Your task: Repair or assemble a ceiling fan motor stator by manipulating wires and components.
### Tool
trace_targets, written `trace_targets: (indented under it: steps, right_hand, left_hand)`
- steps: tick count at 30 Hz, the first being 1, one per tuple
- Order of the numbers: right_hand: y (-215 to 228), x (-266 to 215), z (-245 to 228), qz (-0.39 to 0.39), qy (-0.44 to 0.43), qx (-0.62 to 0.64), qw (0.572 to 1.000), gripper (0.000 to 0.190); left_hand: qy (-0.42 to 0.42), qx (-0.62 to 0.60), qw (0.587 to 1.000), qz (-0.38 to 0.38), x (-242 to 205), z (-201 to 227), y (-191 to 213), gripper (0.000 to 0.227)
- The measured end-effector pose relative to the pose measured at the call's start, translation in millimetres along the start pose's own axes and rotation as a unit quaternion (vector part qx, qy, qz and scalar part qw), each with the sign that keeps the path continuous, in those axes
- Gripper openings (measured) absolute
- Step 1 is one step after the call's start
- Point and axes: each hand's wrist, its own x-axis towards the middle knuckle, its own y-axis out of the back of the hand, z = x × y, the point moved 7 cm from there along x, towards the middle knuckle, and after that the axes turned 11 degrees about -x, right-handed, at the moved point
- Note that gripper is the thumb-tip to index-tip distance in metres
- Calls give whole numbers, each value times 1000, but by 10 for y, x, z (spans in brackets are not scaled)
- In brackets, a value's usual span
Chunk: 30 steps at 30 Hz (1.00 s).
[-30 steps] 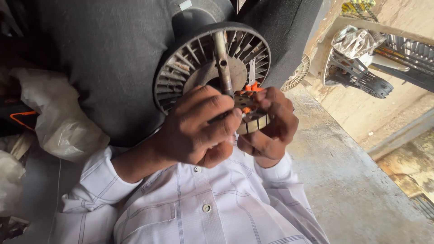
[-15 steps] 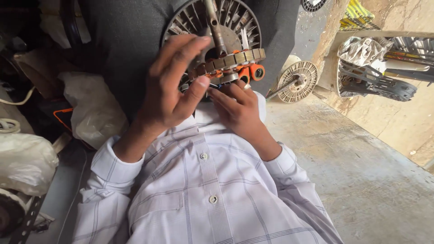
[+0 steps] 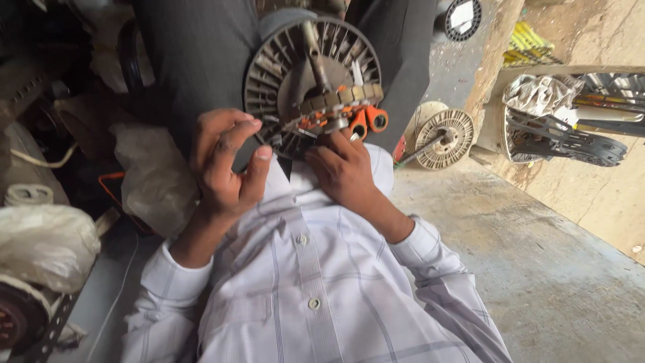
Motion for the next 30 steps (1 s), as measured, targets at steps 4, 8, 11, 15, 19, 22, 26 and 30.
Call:
trace_targets:
  steps: [4,8,11,15,19,22,26,30]
  right_hand:
    - [-60,-109,155,-16,-18,66,998,20]
    - [-239,-342,420,-22,-258,388,885,16]
    - [-309,-352,364,-37,-292,572,765,22]
    - [-249,-347,320,-22,-239,585,775,31]
    - [-127,-262,213,-19,-179,608,773,41]
    - [-175,-392,298,17,-164,530,832,40]
    - [-242,-320,338,-54,-246,648,719,19]
    - [237,-252,647,44,-209,315,925,13]
  left_hand:
    - [19,-1,1000,-17,-87,-20,32,15]
    - [91,-37,993,-70,-144,-47,-105,11]
    - [177,-128,968,-125,-181,-75,-337,16]
    - [203,-202,947,-143,-276,-69,-466,16]
    - [283,-267,912,-132,-603,-278,-615,21]
    - [312,-315,888,-120,-562,-246,-617,24]
    - [253,-250,929,-103,-366,-103,-531,22]
    - [154,-142,975,-76,-242,15,-403,19]
